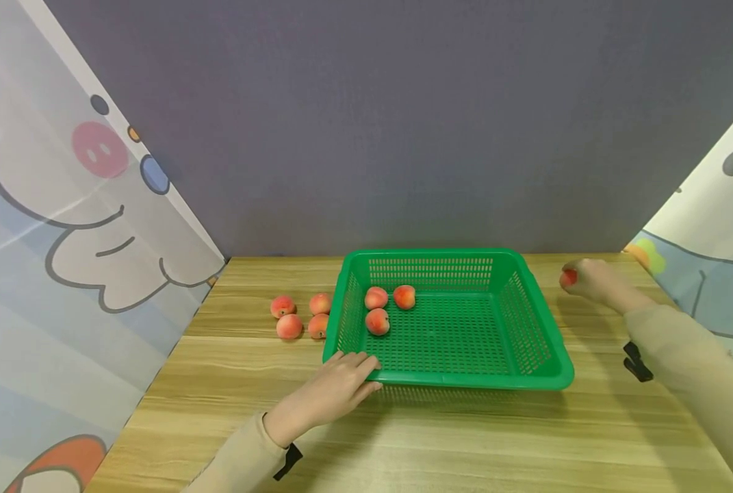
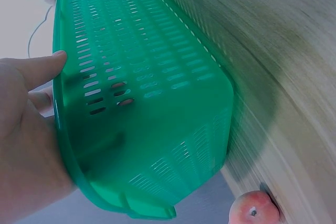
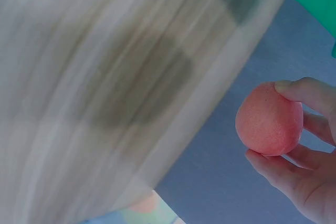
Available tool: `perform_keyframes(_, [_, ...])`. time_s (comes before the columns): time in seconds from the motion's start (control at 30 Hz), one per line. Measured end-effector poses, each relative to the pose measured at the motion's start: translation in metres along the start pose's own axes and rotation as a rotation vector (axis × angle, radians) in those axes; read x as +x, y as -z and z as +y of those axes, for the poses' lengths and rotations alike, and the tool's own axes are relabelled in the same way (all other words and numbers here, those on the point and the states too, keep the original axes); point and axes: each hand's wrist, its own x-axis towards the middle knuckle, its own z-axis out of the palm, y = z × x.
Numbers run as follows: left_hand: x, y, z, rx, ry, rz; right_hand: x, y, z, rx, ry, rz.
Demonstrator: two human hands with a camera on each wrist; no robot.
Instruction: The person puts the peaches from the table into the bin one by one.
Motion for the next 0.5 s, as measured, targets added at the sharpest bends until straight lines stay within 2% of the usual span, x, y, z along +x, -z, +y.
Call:
perform_keyframes(0.2, [0.0, 0.001, 0.0, -0.001, -0.001, -0.003, 0.001, 0.01, -0.004, -0.012, 0.097, 0.12])
perform_keyframes(0.3, [0.0, 0.001, 0.001, -0.002, 0.001, -0.011, 0.002, 0.017, -0.008, -0.026, 0.105, 0.143])
perform_keyframes(0.37, [0.0, 0.001, 0.001, -0.001, 0.002, -0.014, 0.003, 0.023, -0.011, -0.035, 0.091, 0.126])
perform_keyframes(0.5, [0.0, 0.001, 0.001, -0.006, 0.003, -0.013, 0.007, 0.034, -0.016, -0.061, 0.019, 0.038])
